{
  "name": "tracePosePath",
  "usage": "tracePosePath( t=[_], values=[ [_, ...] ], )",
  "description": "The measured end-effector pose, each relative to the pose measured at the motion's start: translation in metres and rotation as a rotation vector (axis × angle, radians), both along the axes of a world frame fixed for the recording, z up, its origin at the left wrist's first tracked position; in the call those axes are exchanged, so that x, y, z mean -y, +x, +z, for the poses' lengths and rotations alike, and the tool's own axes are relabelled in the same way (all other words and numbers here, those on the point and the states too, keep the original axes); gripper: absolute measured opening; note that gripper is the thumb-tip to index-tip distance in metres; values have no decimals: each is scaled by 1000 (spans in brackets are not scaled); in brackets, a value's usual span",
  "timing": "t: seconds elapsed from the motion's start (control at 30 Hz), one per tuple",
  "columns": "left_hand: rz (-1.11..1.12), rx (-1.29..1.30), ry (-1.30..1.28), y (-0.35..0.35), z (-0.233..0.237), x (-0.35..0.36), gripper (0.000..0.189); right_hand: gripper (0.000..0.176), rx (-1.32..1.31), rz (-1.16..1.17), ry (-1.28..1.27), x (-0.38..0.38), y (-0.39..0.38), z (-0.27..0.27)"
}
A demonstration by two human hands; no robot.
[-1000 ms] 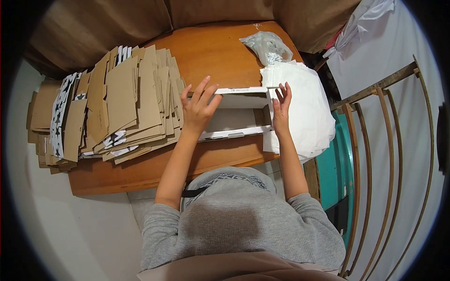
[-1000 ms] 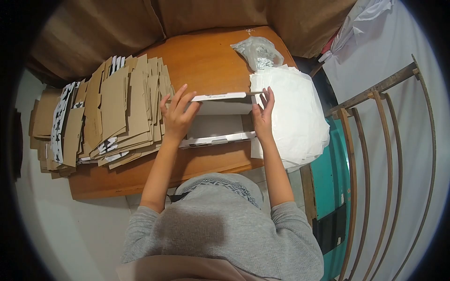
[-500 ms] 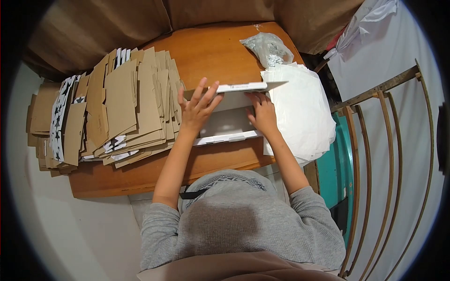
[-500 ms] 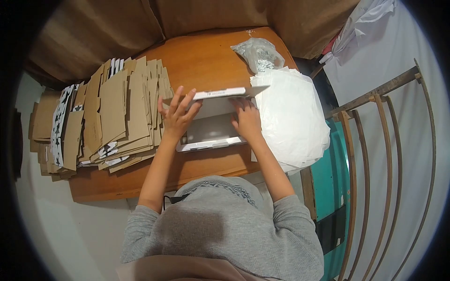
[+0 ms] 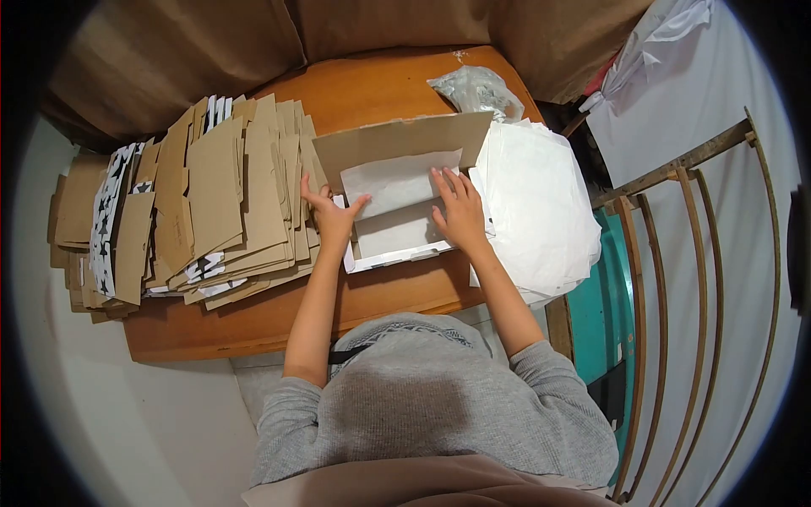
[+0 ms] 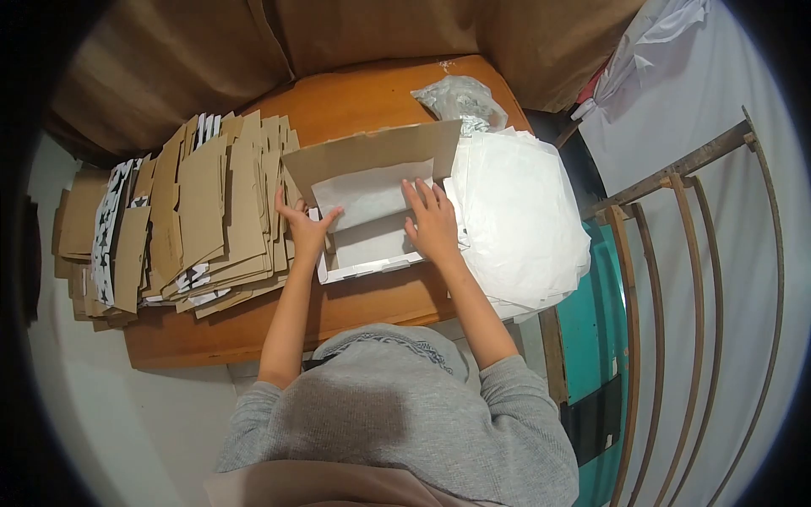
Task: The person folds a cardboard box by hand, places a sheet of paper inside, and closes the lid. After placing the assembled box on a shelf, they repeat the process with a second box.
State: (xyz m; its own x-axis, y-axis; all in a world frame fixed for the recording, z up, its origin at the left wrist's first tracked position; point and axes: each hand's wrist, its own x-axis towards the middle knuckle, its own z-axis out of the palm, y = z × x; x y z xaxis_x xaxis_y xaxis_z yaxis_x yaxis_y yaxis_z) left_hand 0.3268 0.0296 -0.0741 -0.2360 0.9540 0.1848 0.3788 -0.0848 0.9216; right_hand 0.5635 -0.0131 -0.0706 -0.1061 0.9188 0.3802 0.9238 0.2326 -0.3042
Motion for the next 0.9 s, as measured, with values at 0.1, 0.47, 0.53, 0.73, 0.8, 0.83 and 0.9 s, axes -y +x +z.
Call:
tracePosePath(
  t=[0.1, 0.47, 0.53, 0.73, 0.8, 0.83, 0.9],
  values=[
    [-88, 102, -73, -11, 0, -18, 87, 71, 11, 4, 7, 0, 1, 2],
    [43, -39, -24, 3, -10, -31, 34, 22, -747, -215, 247, -47, 60, 27],
    [38, -59, -88, 5, -8, -28, 34, 19, -644, -214, 209, -67, 85, 19],
    [33, -78, -81, 7, -10, -27, 30, 23, -326, -152, 156, -120, 119, -7],
    [31, -89, -81, 6, -10, -27, 31, 27, -315, -115, 114, -139, 124, -18],
    [36, -101, -85, 7, -10, -27, 32, 27, -314, -120, 118, -149, 126, -24],
    [35, -116, -83, 7, -11, -25, 33, 28, -287, -143, 101, -165, 130, -34]
  ],
)
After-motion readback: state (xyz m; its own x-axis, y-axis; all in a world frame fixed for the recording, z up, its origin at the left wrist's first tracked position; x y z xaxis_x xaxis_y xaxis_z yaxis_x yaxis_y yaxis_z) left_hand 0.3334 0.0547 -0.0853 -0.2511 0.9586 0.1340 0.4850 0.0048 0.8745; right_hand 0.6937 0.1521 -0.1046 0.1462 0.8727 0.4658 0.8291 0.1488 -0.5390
